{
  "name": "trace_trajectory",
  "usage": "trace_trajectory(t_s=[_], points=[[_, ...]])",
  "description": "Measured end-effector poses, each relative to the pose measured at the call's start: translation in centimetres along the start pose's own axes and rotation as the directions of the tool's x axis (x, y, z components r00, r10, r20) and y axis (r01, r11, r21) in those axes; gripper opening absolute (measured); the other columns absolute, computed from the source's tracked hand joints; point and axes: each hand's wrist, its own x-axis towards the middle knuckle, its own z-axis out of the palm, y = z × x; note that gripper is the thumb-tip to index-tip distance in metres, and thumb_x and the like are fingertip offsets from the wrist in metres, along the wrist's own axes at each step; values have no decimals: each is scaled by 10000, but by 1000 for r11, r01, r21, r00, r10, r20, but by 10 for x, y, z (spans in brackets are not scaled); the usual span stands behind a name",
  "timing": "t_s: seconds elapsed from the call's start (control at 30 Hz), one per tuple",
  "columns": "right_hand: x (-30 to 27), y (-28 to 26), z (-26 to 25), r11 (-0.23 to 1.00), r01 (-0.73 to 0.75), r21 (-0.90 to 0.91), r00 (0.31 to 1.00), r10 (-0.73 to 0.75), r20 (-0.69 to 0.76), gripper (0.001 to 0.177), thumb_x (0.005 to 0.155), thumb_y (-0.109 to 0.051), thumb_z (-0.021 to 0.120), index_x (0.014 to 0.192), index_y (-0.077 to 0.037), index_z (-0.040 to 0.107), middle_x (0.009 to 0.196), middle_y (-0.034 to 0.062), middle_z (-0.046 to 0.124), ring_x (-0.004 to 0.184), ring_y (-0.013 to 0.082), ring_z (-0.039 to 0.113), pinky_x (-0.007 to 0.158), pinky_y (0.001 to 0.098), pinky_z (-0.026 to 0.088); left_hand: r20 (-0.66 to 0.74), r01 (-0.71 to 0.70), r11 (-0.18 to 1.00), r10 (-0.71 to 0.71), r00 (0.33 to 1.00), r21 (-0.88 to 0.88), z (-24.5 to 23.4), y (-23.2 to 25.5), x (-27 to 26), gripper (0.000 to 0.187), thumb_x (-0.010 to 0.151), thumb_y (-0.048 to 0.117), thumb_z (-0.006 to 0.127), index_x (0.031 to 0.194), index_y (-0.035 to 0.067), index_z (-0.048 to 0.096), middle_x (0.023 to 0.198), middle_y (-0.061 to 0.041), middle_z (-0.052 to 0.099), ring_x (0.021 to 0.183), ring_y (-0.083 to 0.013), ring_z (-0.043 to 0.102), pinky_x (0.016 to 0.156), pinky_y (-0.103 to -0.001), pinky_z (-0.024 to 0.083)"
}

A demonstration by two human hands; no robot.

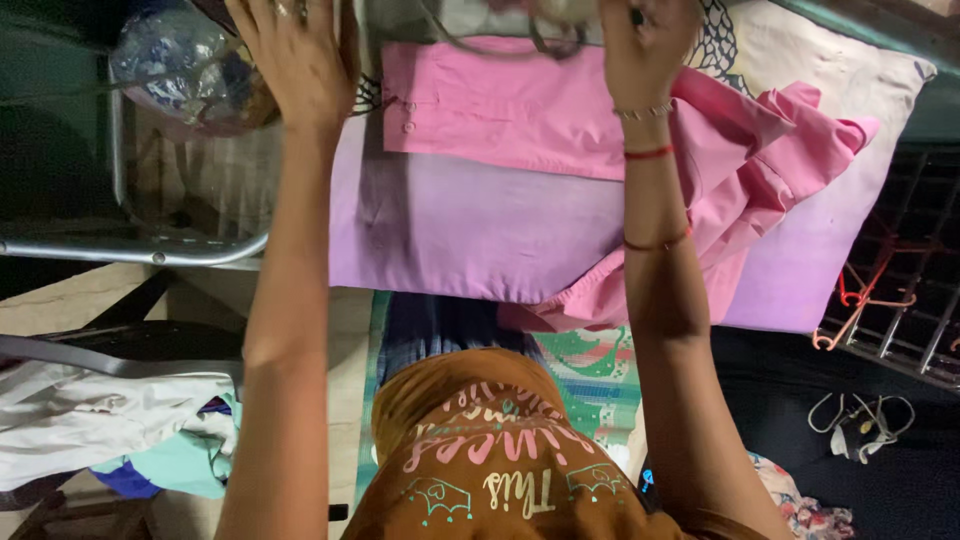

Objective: The person irons a pink shirt on a bed. They repeatedly smooth the fabric, reposition the shirt, and use an iron to press different sections including the sleeves and body.

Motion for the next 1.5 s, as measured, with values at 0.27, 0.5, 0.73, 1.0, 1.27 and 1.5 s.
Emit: trace_trajectory(t_s=[0.27,0.5,0.73,1.0,1.27,1.5], points=[[-58,-17,-61,917,117,-382,883,80,462,306,875,-48,717,1160,4,619,968,207,661,851,330,671,724,411,549,551,168,620,500,668,-767,-93,94,-59,169,720,175,710,676,28,641,793,-189,645,818,-394,622,748,-523,497],[-74,20,-28,739,151,-657,795,304,524,383,838,-198,641,1189,-49,671,848,239,685,787,455,667,738,548,535,336,25,919,118,935,-392,43,98,-12,334,1015,256,620,1187,-30,628,1139,-261,647,1102,-438,597,914,-525,505],[-42,27,44,732,331,-595,763,163,625,324,838,-224,643,1107,-45,663,866,227,705,808,433,688,734,542,535,468,52,998,-54,882,18,110,57,-18,479,964,489,644,1212,80,638,1178,-215,658,1147,-431,560,869,-581,476],[-36,17,24,714,354,-604,692,234,683,407,819,-250,653,1187,-84,699,824,211,710,730,435,683,676,554,539,324,172,845,1,946,-506,107,6,-40,134,985,165,724,1024,38,704,1011,-189,668,996,-405,608,893,-511,474],[-64,12,17,662,470,-584,646,193,738,218,863,-278,657,1026,-139,697,802,152,712,718,387,693,698,507,560,119,109,833,-53,992,-543,94,19,-34,66,941,70,706,974,15,691,973,-178,666,956,-389,607,875,-503,466],[-87,-7,51,704,430,-566,664,177,726,281,796,-267,662,1033,-123,711,785,145,728,664,396,686,603,524,546,108,80,823,-22,994,-563,88,23,-33,81,974,62,700,1035,8,701,1012,-182,661,990,-380,599,896,-500,461]])
